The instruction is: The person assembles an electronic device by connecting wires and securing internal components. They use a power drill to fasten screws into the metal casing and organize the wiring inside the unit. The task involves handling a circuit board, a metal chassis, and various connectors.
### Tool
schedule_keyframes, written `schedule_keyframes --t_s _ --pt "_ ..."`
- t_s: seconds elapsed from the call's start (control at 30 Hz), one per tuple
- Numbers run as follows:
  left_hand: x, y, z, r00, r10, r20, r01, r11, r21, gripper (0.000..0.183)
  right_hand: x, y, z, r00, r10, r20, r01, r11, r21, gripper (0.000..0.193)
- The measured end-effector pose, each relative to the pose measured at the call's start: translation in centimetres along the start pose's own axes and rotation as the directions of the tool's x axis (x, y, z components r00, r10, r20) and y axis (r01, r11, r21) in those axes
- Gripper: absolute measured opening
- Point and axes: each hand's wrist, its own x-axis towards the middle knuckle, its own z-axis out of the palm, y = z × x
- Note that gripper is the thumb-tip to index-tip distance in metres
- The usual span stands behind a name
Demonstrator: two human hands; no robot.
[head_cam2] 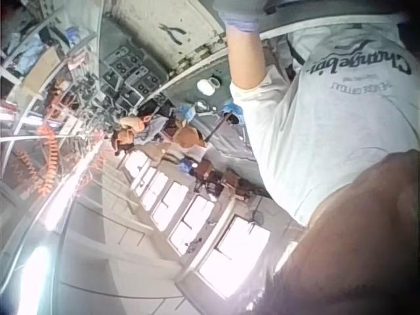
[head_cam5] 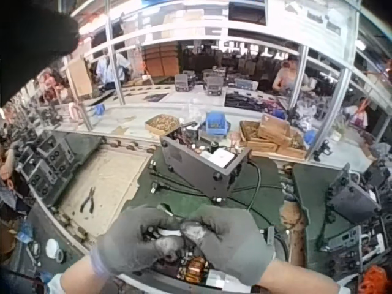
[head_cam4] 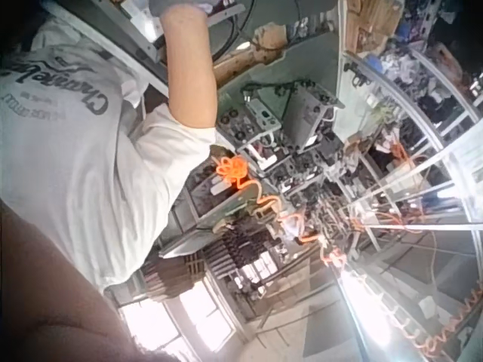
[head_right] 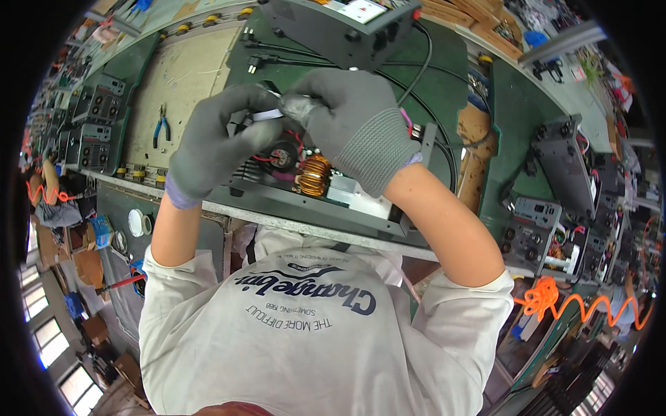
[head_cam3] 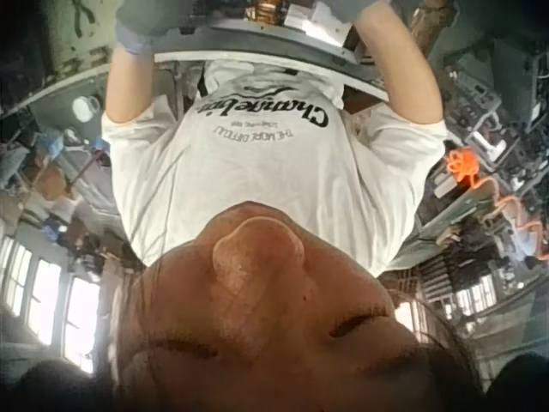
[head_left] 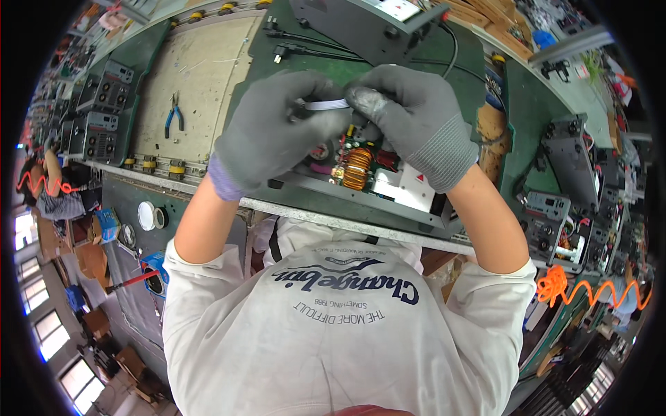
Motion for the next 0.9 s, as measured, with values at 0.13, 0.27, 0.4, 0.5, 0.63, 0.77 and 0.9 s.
schedule_keyframes --t_s 0.13,0.27,0.4,0.5,0.63,0.77,0.9 --pt "2.3 -0.3 2.4 0.997 -0.008 -0.075 0.006 1.000 -0.016 0.022 -1.9 2.3 -1.1 0.924 -0.238 -0.301 0.175 0.959 -0.221 0.028" --pt "3.7 -3.2 4.2 0.989 0.119 0.090 -0.144 0.593 0.792 0.022 -5.3 3.4 -2.1 0.937 -0.131 -0.325 0.092 0.987 -0.135 0.031" --pt "3.9 -2.4 4.3 0.987 0.015 0.159 -0.143 0.527 0.838 0.018 -6.7 5.7 -1.4 0.954 -0.097 -0.282 0.048 0.983 -0.176 0.031" --pt "3.4 -2.4 3.8 0.972 -0.023 0.233 -0.189 0.515 0.836 0.019 -6.8 5.9 -1.4 0.948 -0.119 -0.296 0.049 0.971 -0.232 0.031" --pt "2.6 -2.5 4.8 0.992 -0.023 0.123 -0.092 0.531 0.842 0.015 -6.6 6.1 -1.3 0.930 -0.169 -0.326 0.105 0.973 -0.205 0.030" --pt "2.3 -2.9 5.3 0.995 -0.024 0.095 -0.068 0.528 0.846 0.014 -6.5 6.2 -1.4 0.936 -0.181 -0.302 0.115 0.968 -0.221 0.032" --pt "2.8 -2.6 5.2 0.979 -0.138 0.147 -0.059 0.505 0.861 0.014 -6.2 6.3 -1.7 0.952 -0.149 -0.267 0.090 0.971 -0.221 0.034"
